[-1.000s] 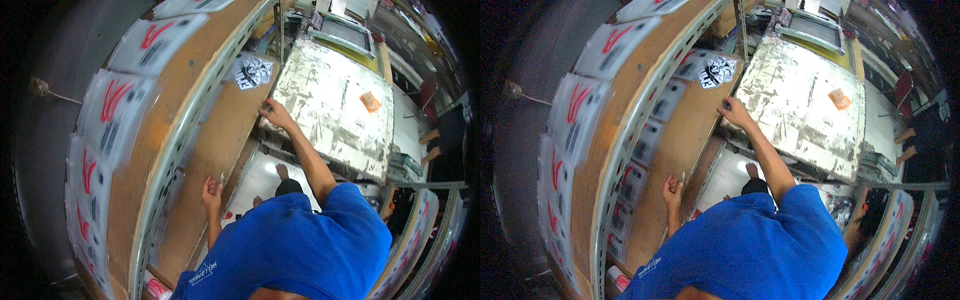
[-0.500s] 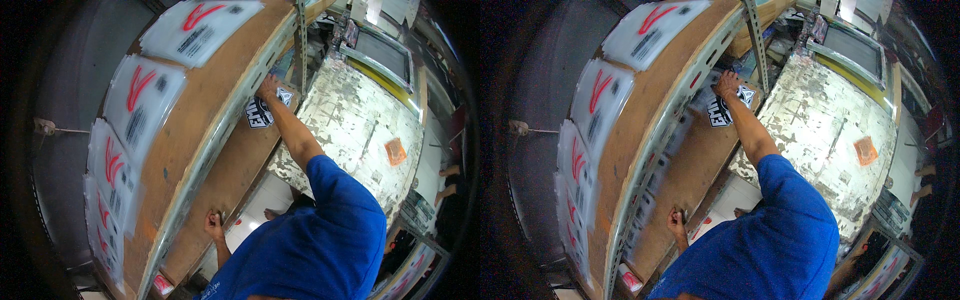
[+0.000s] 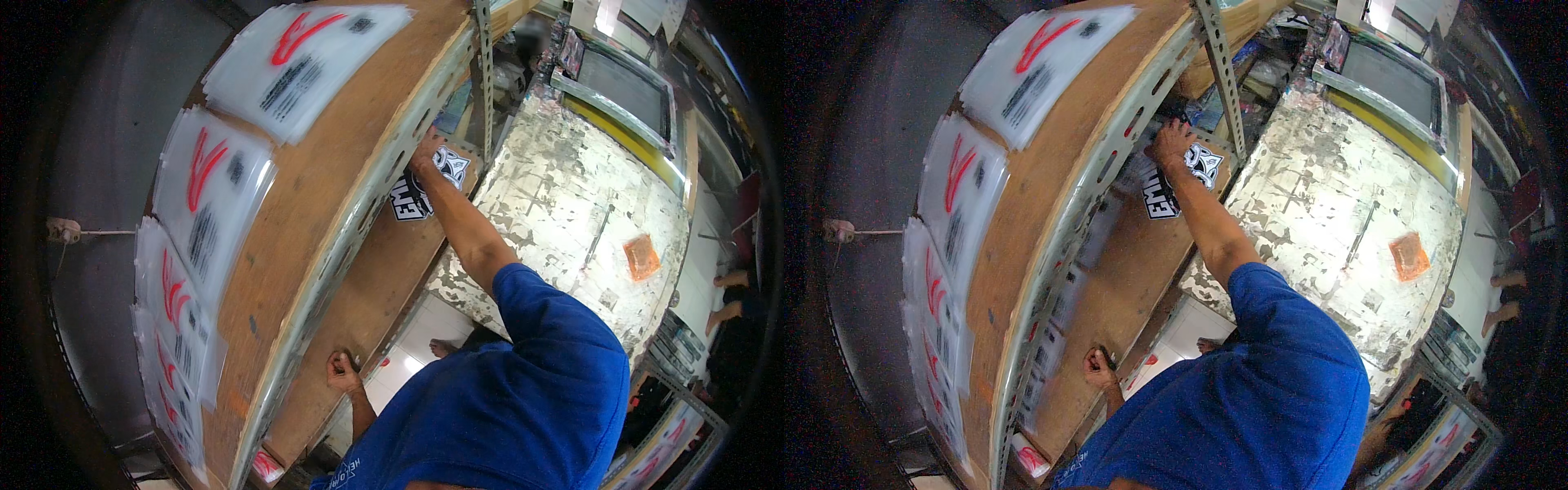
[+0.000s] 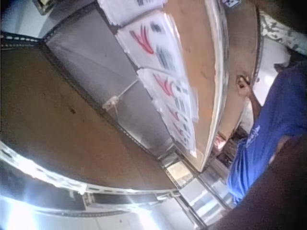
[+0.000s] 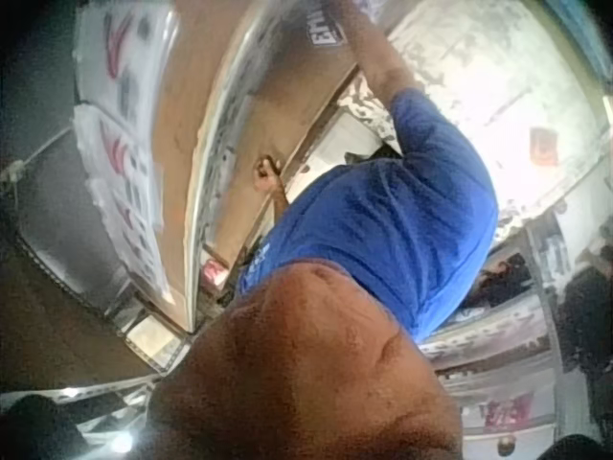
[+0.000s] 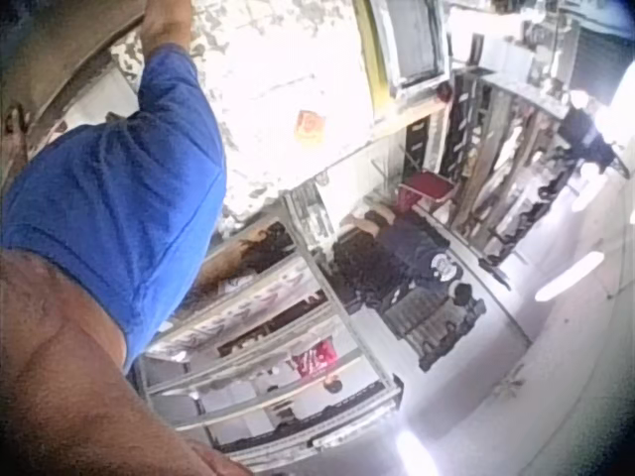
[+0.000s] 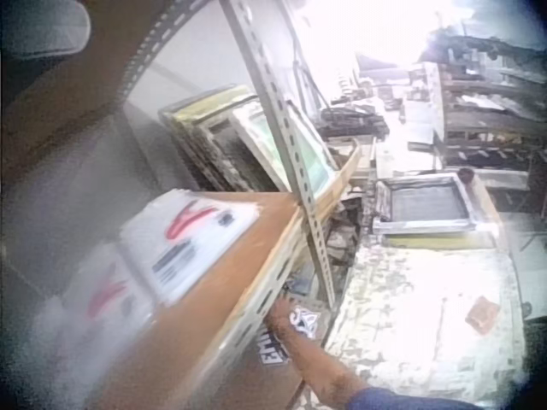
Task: The person rolls a stack of plastic bags, writes on the top bag using a marker, and organizes the bags into different compartments of a shelving unit.
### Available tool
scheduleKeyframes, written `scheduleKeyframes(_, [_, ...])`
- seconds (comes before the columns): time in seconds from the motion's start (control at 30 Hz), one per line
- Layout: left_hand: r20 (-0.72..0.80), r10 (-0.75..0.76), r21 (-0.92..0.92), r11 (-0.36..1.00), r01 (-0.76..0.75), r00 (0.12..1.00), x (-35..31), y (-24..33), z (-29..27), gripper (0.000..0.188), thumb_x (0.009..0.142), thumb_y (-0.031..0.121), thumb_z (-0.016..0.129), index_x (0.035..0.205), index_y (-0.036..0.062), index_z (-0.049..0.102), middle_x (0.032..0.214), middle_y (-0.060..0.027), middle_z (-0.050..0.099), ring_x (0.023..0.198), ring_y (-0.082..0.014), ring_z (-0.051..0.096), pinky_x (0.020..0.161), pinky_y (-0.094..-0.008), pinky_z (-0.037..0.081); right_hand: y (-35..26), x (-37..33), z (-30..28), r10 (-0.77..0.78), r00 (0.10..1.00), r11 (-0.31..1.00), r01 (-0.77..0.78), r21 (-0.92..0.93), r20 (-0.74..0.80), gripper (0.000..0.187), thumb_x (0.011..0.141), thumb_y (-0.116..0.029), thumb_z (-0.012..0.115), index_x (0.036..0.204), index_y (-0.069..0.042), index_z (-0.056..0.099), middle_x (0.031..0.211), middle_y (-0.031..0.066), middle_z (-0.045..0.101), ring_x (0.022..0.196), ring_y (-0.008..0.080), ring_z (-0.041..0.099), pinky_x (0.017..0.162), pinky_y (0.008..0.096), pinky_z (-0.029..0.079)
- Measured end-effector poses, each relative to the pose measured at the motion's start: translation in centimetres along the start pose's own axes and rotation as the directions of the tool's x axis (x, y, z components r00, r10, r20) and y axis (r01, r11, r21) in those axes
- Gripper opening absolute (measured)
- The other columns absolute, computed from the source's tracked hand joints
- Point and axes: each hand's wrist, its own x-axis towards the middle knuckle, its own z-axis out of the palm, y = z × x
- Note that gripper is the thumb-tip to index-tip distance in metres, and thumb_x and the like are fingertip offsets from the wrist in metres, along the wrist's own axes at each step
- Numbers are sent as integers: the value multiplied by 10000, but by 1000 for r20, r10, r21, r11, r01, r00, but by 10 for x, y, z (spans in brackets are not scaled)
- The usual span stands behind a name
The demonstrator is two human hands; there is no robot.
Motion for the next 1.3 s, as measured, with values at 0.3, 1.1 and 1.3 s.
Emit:
scheduleKeyframes(0.3, [-19,-41,29,999,41,999,-1,13,0,336,792,255,791,947,-8,651,640,35,515,570,-63,432,531,-216,353,-106,1,-67,210,927,754,47,-655,309,939,639,-573,756,1376,-84,440,1392,112,446,1349,362,315,987,630,282])
scheduleKeyframes(1.1, [1,144,212,967,-141,990,9,15,11,412,787,368,784,919,12,623,654,-22,543,549,-126,472,515,-283,384,-112,4,-50,-24,936,797,230,-558,352,508,811,-416,592,1243,-150,607,1276,139,556,1209,362,465,964,517,368])
scheduleKeyframes(1.3, [27,93,341,935,-97,995,5,19,7,386,796,328,787,961,32,602,657,-6,510,577,-123,453,545,-271,367,-108,24,-71,25,876,919,169,-356,481,448,794,-323,610,1189,-113,635,1179,175,603,1127,361,538,919,479,425])
